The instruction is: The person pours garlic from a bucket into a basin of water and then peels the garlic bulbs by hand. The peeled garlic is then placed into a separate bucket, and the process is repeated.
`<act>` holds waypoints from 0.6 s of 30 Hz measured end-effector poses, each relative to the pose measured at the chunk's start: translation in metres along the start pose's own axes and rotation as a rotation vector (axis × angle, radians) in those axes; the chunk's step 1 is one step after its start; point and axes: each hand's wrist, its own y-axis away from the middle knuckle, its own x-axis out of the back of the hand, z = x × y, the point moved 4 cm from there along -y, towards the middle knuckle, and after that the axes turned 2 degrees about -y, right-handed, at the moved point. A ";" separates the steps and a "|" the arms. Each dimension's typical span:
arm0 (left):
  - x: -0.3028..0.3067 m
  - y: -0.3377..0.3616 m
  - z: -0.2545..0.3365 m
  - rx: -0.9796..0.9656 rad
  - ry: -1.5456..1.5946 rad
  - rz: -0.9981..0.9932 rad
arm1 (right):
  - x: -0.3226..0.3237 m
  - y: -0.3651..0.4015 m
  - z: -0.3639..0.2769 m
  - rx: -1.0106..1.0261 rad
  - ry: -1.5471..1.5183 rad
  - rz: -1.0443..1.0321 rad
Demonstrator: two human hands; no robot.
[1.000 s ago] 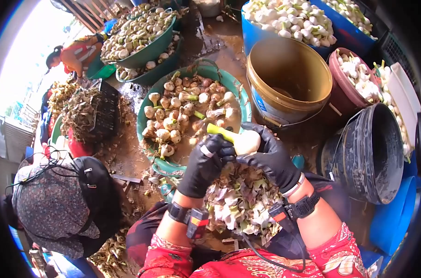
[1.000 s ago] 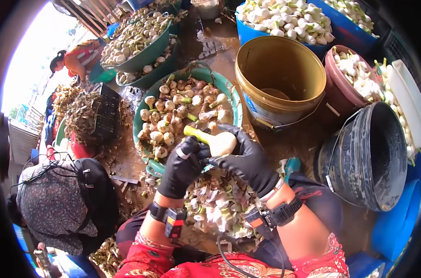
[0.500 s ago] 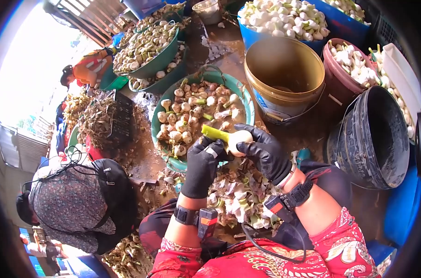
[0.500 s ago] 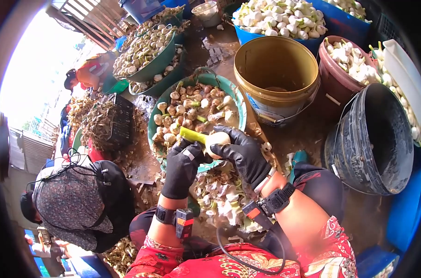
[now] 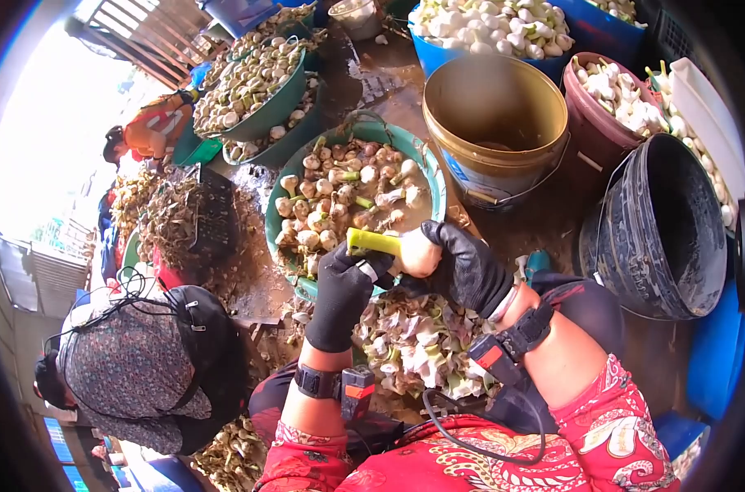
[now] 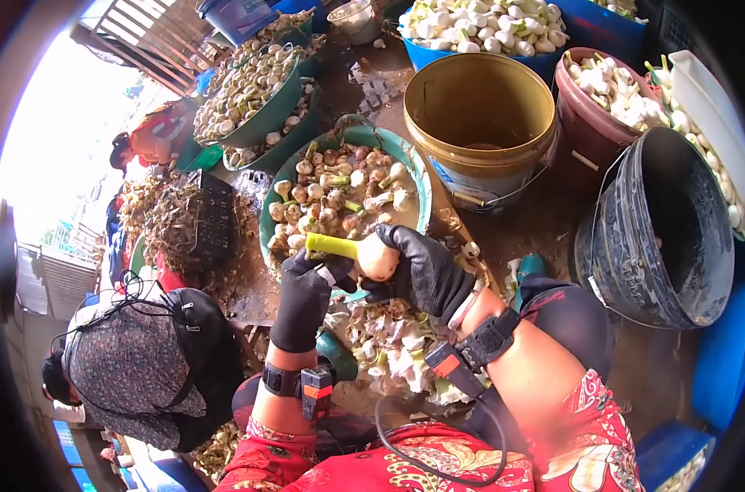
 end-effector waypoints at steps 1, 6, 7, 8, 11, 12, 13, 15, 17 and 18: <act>0.001 -0.003 -0.006 0.004 0.000 0.001 | -0.001 0.000 0.001 -0.003 -0.002 0.002; -0.008 -0.002 0.004 -0.351 -0.161 -0.162 | -0.017 0.009 0.009 -0.172 0.229 -0.026; -0.009 0.000 0.001 -0.286 0.028 -0.137 | -0.015 0.008 0.009 -0.200 0.073 -0.040; -0.006 0.002 -0.001 -0.196 0.133 -0.084 | -0.014 0.007 0.007 -0.195 0.055 -0.004; 0.012 0.010 -0.007 -0.349 -0.584 -0.102 | -0.026 0.013 -0.006 -0.118 0.085 -0.058; 0.012 0.012 -0.011 -0.353 -0.585 -0.101 | -0.025 0.015 -0.007 -0.044 0.143 -0.033; 0.012 0.015 -0.018 -0.254 -0.168 -0.123 | -0.018 0.010 -0.005 -0.048 0.139 -0.031; 0.005 0.022 -0.015 -0.145 0.250 -0.126 | -0.012 -0.001 -0.003 0.026 0.298 -0.162; -0.004 0.021 0.007 -0.046 0.561 -0.094 | -0.018 0.001 -0.005 0.016 0.274 -0.118; 0.004 0.018 0.003 -0.041 0.475 -0.119 | -0.017 0.001 -0.009 0.086 0.439 -0.077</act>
